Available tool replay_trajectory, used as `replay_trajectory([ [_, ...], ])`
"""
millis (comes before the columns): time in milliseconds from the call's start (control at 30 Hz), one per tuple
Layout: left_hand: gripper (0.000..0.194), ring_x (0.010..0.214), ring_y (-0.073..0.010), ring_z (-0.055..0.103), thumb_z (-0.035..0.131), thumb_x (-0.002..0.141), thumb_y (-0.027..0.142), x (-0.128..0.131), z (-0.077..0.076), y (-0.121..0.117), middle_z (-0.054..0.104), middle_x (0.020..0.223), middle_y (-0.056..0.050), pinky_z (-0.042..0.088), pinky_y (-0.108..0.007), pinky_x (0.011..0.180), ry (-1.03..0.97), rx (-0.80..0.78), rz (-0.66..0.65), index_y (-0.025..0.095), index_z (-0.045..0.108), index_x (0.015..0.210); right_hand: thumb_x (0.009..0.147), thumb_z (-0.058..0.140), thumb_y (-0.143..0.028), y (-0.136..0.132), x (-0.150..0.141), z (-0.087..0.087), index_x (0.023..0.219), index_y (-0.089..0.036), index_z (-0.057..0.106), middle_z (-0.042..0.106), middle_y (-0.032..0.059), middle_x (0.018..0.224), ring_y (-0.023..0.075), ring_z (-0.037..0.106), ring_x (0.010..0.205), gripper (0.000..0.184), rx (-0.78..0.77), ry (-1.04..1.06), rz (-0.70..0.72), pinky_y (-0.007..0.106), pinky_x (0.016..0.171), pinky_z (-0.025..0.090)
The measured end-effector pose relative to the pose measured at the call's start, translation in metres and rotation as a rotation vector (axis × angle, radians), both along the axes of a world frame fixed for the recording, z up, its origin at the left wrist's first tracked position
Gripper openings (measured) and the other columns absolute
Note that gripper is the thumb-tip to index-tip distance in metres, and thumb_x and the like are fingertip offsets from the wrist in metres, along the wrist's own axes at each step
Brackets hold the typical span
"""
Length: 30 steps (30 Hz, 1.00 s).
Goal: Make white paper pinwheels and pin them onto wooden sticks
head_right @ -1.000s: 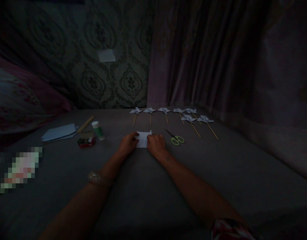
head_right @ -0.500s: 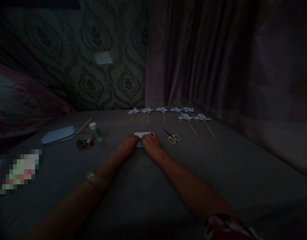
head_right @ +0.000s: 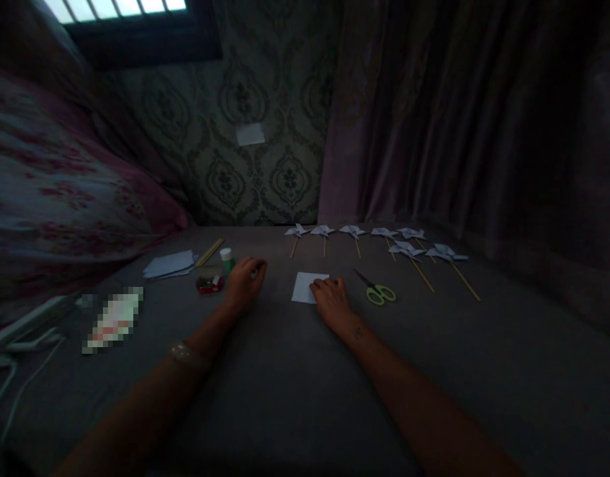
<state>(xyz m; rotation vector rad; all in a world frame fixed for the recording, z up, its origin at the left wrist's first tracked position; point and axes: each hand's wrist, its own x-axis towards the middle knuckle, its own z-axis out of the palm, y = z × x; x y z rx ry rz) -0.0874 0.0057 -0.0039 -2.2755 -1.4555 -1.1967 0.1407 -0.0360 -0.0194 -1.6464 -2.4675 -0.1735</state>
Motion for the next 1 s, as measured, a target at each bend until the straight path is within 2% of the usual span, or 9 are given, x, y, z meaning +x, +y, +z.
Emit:
replay_trajectory([
  [133,0.013,0.087,-0.0235,0.057,0.054,0.084,0.028,-0.013,0.002,0.000,0.059,0.083,-0.008,0.044,-0.037,0.083,-0.171,0.122,0.240,0.018,0.058,0.091,0.087,0.031,-0.004,0.002,-0.001,-0.004,0.117,-0.017,0.060,0.058,0.0120,0.127,0.0260,0.051,0.110,0.043,-0.013,0.015,-0.006,0.041,0.088,0.027],
  [233,0.031,0.100,-0.0280,0.054,0.062,0.078,0.032,-0.024,0.005,0.005,0.059,0.097,-0.011,0.040,-0.043,0.092,-0.282,0.144,0.406,0.017,0.054,0.104,0.087,0.030,-0.003,0.003,0.000,-0.006,0.120,-0.018,0.059,0.057,0.0115,0.130,0.0251,0.050,0.112,0.046,-0.009,0.035,-0.018,0.040,0.090,0.027],
  [367,0.052,0.116,-0.0348,0.046,0.066,0.073,0.035,-0.034,0.006,0.011,0.055,0.118,-0.017,0.034,-0.049,0.098,-0.343,0.096,0.553,0.015,0.048,0.118,0.087,0.031,-0.005,0.006,0.002,-0.011,0.119,-0.020,0.060,0.058,0.0100,0.128,0.0237,0.050,0.114,0.046,0.005,0.084,-0.020,0.040,0.091,0.027],
  [433,0.054,0.118,-0.0356,0.045,0.065,0.073,0.033,-0.037,0.007,0.012,0.055,0.121,-0.018,0.033,-0.050,0.098,-0.353,0.075,0.582,0.014,0.047,0.120,0.088,0.031,-0.006,0.007,0.003,-0.013,0.120,-0.020,0.060,0.059,0.0093,0.128,0.0235,0.050,0.114,0.046,0.012,0.109,-0.023,0.040,0.092,0.027],
  [600,0.050,0.112,-0.0316,0.049,0.062,0.075,0.024,-0.036,0.004,0.010,0.061,0.113,-0.013,0.035,-0.047,0.096,-0.305,-0.019,0.533,0.015,0.047,0.121,0.087,0.034,-0.007,0.008,0.004,-0.016,0.118,-0.020,0.062,0.060,0.0093,0.126,0.0231,0.051,0.111,0.044,0.035,0.122,-0.012,0.039,0.090,0.029],
  [700,0.048,0.113,-0.0315,0.049,0.061,0.075,0.023,-0.036,0.005,0.009,0.060,0.114,-0.013,0.036,-0.046,0.095,-0.299,-0.017,0.555,0.015,0.048,0.121,0.087,0.035,-0.007,0.008,0.005,-0.017,0.117,-0.019,0.062,0.060,0.0101,0.126,0.0234,0.052,0.110,0.042,0.049,0.121,-0.003,0.039,0.089,0.030],
  [867,0.031,0.113,-0.0349,0.049,0.052,0.082,0.028,-0.065,0.027,0.018,0.061,0.114,-0.016,0.038,-0.049,0.090,-0.347,-0.033,0.708,0.016,0.057,0.110,0.087,0.034,-0.007,0.008,0.006,-0.019,0.119,-0.017,0.061,0.059,0.0114,0.127,0.0230,0.051,0.111,0.043,0.062,0.134,0.000,0.038,0.089,0.029],
  [933,0.027,0.113,-0.0354,0.049,0.051,0.082,0.026,-0.086,0.040,0.025,0.062,0.114,-0.016,0.037,-0.051,0.089,-0.332,-0.169,0.753,0.017,0.058,0.106,0.087,0.034,-0.007,0.008,0.006,-0.019,0.117,-0.018,0.062,0.060,0.0113,0.126,0.0229,0.052,0.110,0.042,0.074,0.142,0.003,0.038,0.089,0.029],
  [1000,0.024,0.114,-0.0367,0.050,0.050,0.084,0.029,-0.107,0.052,0.032,0.063,0.113,-0.017,0.036,-0.053,0.089,-0.307,-0.382,0.785,0.016,0.060,0.102,0.086,0.035,-0.007,0.008,0.005,-0.019,0.114,-0.019,0.063,0.062,0.0107,0.123,0.0228,0.053,0.107,0.041,0.081,0.151,0.007,0.038,0.088,0.029],
])
